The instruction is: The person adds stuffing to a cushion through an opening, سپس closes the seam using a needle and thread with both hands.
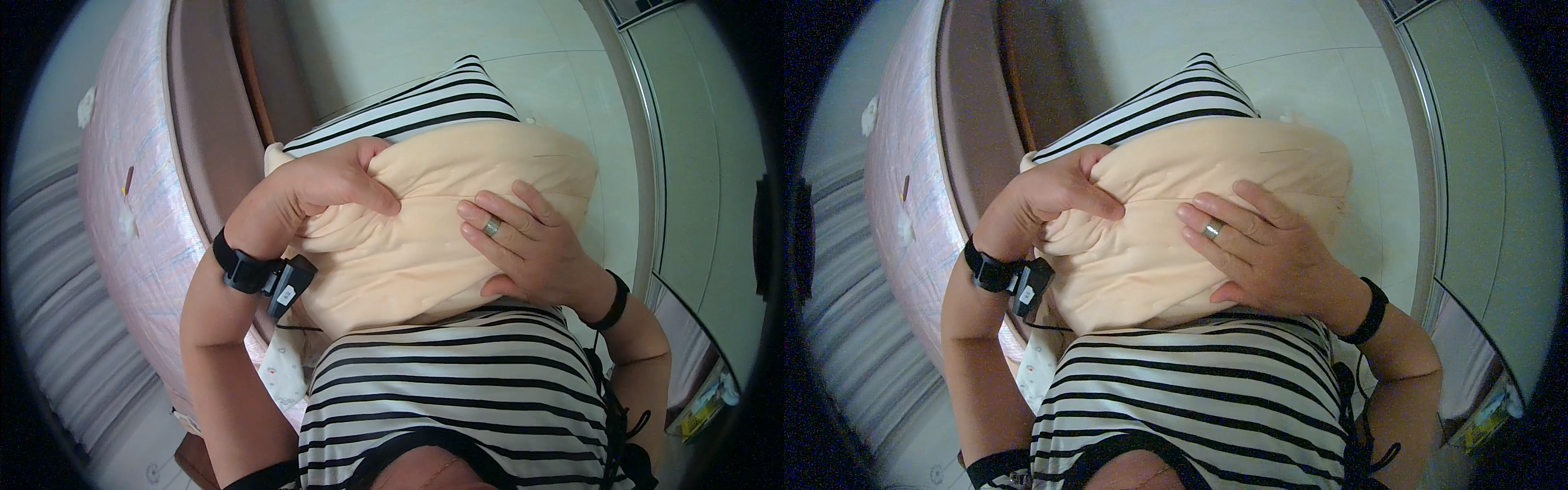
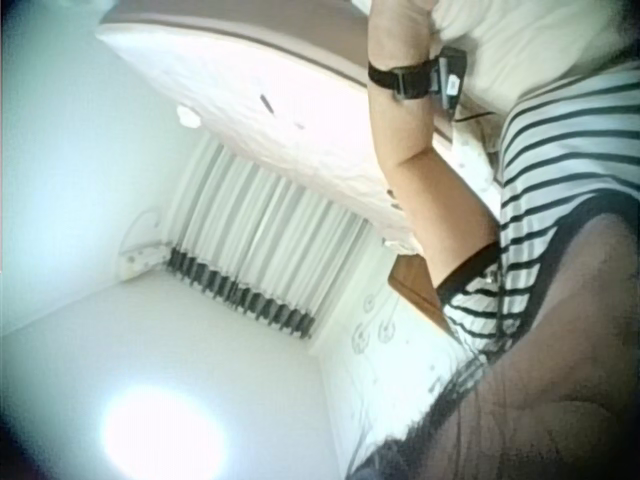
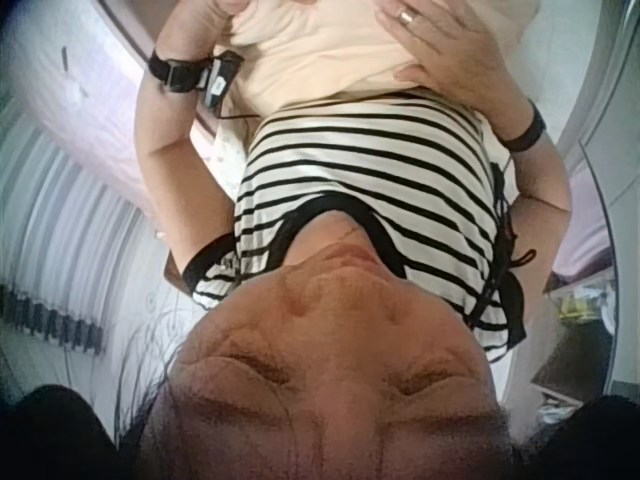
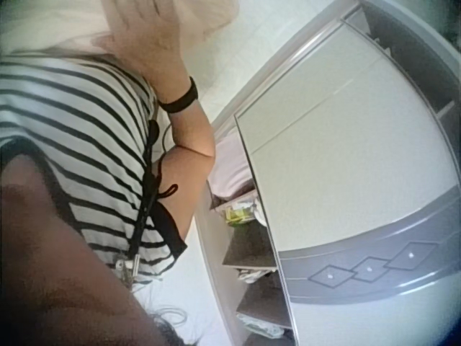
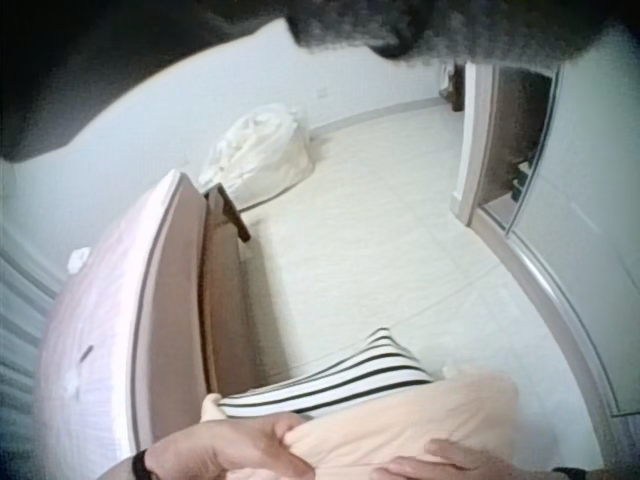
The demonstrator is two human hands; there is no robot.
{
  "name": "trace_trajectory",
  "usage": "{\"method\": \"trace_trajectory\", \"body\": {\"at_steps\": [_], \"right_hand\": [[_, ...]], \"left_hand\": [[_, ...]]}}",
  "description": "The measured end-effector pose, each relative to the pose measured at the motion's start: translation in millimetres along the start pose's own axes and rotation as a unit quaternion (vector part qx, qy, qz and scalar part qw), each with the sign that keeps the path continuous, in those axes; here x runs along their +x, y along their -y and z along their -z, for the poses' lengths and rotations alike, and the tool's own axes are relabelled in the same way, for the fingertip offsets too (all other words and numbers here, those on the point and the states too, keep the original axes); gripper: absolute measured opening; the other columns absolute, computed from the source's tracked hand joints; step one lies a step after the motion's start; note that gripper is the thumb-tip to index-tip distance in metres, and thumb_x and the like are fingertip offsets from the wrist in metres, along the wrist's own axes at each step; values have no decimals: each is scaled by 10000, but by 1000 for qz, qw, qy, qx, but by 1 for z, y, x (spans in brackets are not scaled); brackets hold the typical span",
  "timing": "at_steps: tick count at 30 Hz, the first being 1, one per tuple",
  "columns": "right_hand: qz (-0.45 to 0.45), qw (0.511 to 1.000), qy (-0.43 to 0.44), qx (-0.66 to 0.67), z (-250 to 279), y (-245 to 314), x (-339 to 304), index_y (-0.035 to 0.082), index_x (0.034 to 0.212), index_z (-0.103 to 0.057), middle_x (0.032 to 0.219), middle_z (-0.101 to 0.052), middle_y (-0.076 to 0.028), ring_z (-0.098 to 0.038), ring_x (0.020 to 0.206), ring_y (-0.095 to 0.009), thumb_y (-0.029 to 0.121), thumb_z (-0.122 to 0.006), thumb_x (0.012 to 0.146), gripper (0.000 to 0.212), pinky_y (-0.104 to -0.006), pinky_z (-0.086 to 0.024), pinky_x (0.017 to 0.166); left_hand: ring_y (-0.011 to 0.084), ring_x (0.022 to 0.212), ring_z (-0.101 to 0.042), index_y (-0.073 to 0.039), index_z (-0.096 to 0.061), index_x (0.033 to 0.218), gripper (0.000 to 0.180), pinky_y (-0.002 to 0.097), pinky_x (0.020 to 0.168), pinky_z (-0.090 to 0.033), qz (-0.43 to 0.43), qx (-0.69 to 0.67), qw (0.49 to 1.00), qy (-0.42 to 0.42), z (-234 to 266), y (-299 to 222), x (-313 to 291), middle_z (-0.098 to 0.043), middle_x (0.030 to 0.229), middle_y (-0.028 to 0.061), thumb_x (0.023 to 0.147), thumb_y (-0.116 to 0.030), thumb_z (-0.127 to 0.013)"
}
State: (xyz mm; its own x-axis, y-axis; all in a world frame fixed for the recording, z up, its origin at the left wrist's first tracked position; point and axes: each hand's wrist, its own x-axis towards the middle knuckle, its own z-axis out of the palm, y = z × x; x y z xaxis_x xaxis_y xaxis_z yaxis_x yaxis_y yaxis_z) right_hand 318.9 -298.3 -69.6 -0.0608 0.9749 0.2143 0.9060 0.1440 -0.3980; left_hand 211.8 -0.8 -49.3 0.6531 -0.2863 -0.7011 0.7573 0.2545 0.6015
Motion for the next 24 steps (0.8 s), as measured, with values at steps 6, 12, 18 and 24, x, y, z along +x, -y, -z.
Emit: {"method": "trace_trajectory", "body": {"at_steps": [6, 12, 18, 24], "right_hand": [[-3, 1000, 29, -10, 1, -2, -1, 43, 1357, -604, 1493, -554, -107, -474, 1416, -278, 593, -444, 990, 681, -517, -248, 1234], [-42, 996, -82, -7, 8, -13, -12, 28, 1288, -636, 1361, -641, -127, -573, 1289, -323, 439, -547, 994, 513, -514, -374, 1150], [-205, 954, -216, -38, 32, -40, -3, 55, 1038, -724, 969, -676, -85, -645, 902, -294, 83, -732, 822, 218, -430, -537, 789], [-202, 963, -179, -22, 26, -50, 4, 57, 920, -722, 869, -664, -80, -635, 792, -282, 38, -750, 769, 155, -388, -530, 661]], "left_hand": [[125, 971, -690, 18, -704, 1229, 457, 266, 895, -550, -5, 14, 999, -33, -30, -10, 5, -749, 1117, 77, 804, -43, -864], [138, 1010, -690, 16, -696, 1249, 503, 290, 931, -551, -34, -35, 998, -33, -25, 2, 10, -746, 1131, 80, 782, -19, -880], [197, 1124, -685, 4, -600, 1382, 726, 344, 1018, -528, -42, -117, 992, -7, -26, 5, 15, -706, 1268, 112, 716, 36, -887], [170, 1095, -689, 8, -632, 1338, 621, 324, 998, -540, -87, -149, 985, -4, -33, 8, 15, -719, 1227, 106, 765, 22, -872]]}}
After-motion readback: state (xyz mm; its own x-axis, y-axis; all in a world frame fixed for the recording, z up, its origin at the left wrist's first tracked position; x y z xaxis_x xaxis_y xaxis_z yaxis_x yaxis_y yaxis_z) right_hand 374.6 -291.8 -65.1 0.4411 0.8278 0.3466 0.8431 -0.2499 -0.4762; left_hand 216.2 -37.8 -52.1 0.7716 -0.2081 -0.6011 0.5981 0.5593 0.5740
